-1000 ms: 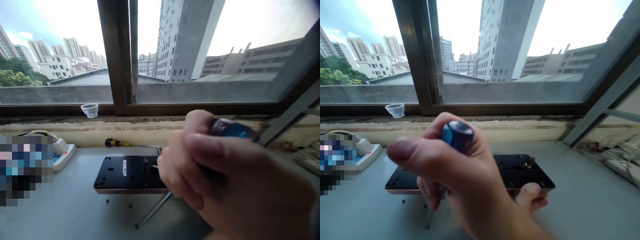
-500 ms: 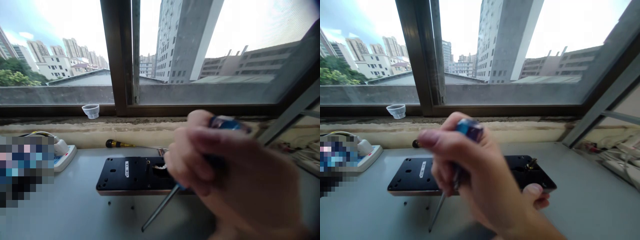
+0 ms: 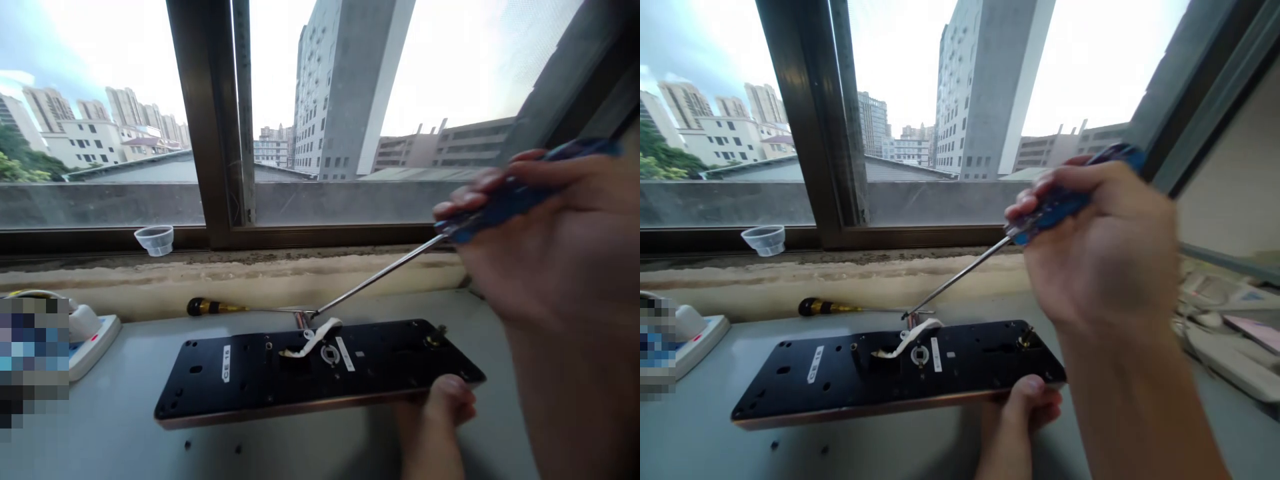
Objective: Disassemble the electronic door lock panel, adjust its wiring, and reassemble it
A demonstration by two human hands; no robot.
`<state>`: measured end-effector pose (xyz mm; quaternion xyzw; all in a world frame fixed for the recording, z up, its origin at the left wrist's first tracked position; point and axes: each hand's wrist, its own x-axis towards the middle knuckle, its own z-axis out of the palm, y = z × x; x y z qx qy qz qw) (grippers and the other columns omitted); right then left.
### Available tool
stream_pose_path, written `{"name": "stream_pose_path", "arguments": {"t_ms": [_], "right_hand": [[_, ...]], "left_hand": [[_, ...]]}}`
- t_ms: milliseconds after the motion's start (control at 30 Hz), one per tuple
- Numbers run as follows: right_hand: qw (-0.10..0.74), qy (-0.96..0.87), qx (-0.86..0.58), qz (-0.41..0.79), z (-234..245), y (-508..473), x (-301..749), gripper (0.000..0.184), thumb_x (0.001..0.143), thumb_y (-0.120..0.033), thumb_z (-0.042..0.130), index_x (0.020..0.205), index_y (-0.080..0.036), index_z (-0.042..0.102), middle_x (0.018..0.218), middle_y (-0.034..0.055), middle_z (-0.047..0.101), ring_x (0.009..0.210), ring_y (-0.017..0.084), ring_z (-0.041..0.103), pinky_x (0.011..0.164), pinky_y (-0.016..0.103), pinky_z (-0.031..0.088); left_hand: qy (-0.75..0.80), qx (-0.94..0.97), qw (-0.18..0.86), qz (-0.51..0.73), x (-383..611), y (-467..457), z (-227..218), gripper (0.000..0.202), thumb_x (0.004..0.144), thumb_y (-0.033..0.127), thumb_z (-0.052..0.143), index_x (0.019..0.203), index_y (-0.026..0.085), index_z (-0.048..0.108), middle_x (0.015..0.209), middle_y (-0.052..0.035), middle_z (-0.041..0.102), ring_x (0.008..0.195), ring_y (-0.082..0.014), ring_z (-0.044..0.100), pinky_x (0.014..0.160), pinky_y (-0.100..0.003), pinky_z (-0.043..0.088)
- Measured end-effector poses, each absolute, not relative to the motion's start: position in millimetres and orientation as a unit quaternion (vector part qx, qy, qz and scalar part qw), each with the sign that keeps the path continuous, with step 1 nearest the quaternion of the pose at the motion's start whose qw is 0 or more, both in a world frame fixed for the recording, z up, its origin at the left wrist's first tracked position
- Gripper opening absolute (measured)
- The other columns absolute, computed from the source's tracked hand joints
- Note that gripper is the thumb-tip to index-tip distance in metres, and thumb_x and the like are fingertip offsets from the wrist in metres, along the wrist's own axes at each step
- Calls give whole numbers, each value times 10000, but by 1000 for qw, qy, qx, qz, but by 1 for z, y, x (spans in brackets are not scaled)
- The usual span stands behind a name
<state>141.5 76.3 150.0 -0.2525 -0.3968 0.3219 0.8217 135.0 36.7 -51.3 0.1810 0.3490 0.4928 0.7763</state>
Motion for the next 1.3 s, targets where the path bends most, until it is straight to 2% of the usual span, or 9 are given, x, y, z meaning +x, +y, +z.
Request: {"name": "stream_pose_path", "arguments": {"t_ms": [100, 200, 333, 467, 567, 733, 967, 1133, 1300], "right_hand": [[825, -338, -274, 360, 147, 84, 132, 223, 677, -13, 368, 530, -149, 466, 492, -10, 411, 476, 76, 437, 489, 231, 374], [821, -330, -271, 378, 144, 90, 128, 206, 672, -10, 381, 546, -149, 466, 502, -10, 421, 480, 76, 435, 491, 221, 371], [807, -344, -281, 388, 140, 92, 125, 162, 650, -26, 394, 563, -149, 453, 515, -5, 428, 478, 82, 426, 486, 228, 371], [800, -358, -281, 392, 140, 90, 120, 141, 643, -31, 406, 586, -150, 456, 528, -3, 428, 480, 80, 423, 487, 228, 367], [793, -371, -284, 392, 139, 90, 120, 124, 635, -43, 418, 589, -154, 450, 534, -5, 426, 481, 84, 428, 492, 233, 369], [788, -387, -273, 394, 137, 91, 121, 112, 620, -47, 432, 612, -156, 459, 553, -9, 427, 497, 83, 425, 496, 227, 376], [791, -386, -259, 398, 136, 90, 120, 123, 635, -35, 418, 618, -151, 455, 553, -4, 439, 498, 87, 432, 499, 230, 376], [789, -382, -273, 396, 137, 89, 119, 132, 648, -43, 407, 606, -160, 451, 546, -14, 433, 487, 78, 424, 504, 225, 371], [794, -377, -271, 393, 138, 88, 118, 145, 649, -35, 396, 599, -160, 450, 537, -11, 436, 482, 81, 423, 497, 228, 370]], "left_hand": [[340, 177, 788, 481, 141, 40, -61, 345, 470, 395, 747, 655, 119, 656, 653, -80, 667, 816, -304, 639, 805, -439, 491], [324, 189, 810, 450, 146, 46, -72, 292, 463, 364, 738, 632, 144, 647, 676, -64, 669, 862, -297, 628, 841, -429, 464], [312, 202, 831, 413, 158, 58, -78, 174, 436, 273, 726, 495, 182, 591, 554, -31, 625, 873, -312, 617, 887, -464, 411], [306, 212, 845, 383, 171, 67, -78, 177, 397, 170, 692, 387, 199, 518, 430, -16, 533, 885, -358, 601, 922, -511, 352], [312, 216, 847, 373, 175, 70, -78, 169, 400, 140, 663, 378, 202, 507, 419, -11, 511, 908, -370, 590, 941, -531, 316], [314, 224, 845, 370, 175, 70, -78, 175, 437, 155, 649, 373, 199, 492, 464, -36, 564, 952, -376, 580, 956, -543, 298], [299, 214, 832, 415, 159, 57, -78, 140, 464, 238, 716, 504, 158, 608, 664, -71, 683, 969, -355, 590, 921, -487, 391], [286, 193, 805, 482, 148, 43, -73, 305, 480, 325, 733, 708, 128, 690, 766, -86, 704, 918, -348, 618, 879, -480, 438], [289, 197, 808, 475, 150, 45, -78, 345, 486, 323, 727, 764, 123, 691, 795, -96, 706, 925, -354, 614, 859, -475, 451]]}}
